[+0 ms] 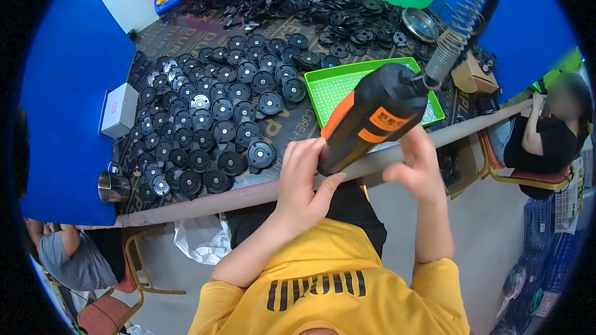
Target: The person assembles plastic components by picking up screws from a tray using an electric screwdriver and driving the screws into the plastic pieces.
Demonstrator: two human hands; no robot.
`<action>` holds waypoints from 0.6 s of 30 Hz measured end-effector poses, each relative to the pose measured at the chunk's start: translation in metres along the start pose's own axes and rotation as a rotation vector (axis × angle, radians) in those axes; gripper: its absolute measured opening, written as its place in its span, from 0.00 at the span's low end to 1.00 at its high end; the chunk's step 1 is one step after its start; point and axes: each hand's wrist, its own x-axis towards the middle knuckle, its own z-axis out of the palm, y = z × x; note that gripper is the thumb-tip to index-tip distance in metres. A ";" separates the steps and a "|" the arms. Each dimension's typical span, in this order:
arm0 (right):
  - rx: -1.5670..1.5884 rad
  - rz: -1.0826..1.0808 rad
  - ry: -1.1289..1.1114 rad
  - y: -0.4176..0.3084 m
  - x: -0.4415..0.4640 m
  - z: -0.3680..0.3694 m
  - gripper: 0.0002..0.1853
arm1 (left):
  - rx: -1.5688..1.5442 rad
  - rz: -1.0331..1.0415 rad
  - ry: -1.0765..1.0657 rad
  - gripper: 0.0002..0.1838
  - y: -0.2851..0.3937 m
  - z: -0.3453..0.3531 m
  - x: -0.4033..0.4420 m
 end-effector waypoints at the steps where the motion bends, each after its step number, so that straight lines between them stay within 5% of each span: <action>1: 0.137 -0.104 -0.055 -0.002 0.004 0.014 0.37 | 0.001 -0.001 -0.004 0.26 0.004 -0.001 0.001; 2: 0.273 -0.211 -0.107 -0.003 0.008 0.026 0.40 | 0.089 -0.036 -0.037 0.25 0.009 -0.003 0.002; 5: 0.371 0.046 0.016 -0.002 0.006 0.036 0.38 | 0.328 -0.019 -0.254 0.22 0.022 -0.031 0.020; 6: 0.342 -0.115 -0.092 0.006 0.011 0.030 0.35 | 0.246 -0.030 -0.281 0.16 0.026 -0.046 0.032; 7: 0.347 -0.123 -0.086 0.007 0.013 0.028 0.35 | 0.312 0.314 -0.220 0.12 0.010 -0.057 0.048; 9: 0.233 -0.193 -0.109 0.008 0.014 0.025 0.33 | 0.458 0.067 -0.143 0.12 0.000 -0.064 0.089; 13: 0.258 -0.107 0.116 -0.001 0.015 0.038 0.35 | 0.824 0.009 -0.385 0.19 -0.076 -0.033 0.173; 18: 0.088 -0.181 0.062 0.004 0.016 0.033 0.32 | 1.026 -0.139 -0.553 0.29 -0.092 0.012 0.200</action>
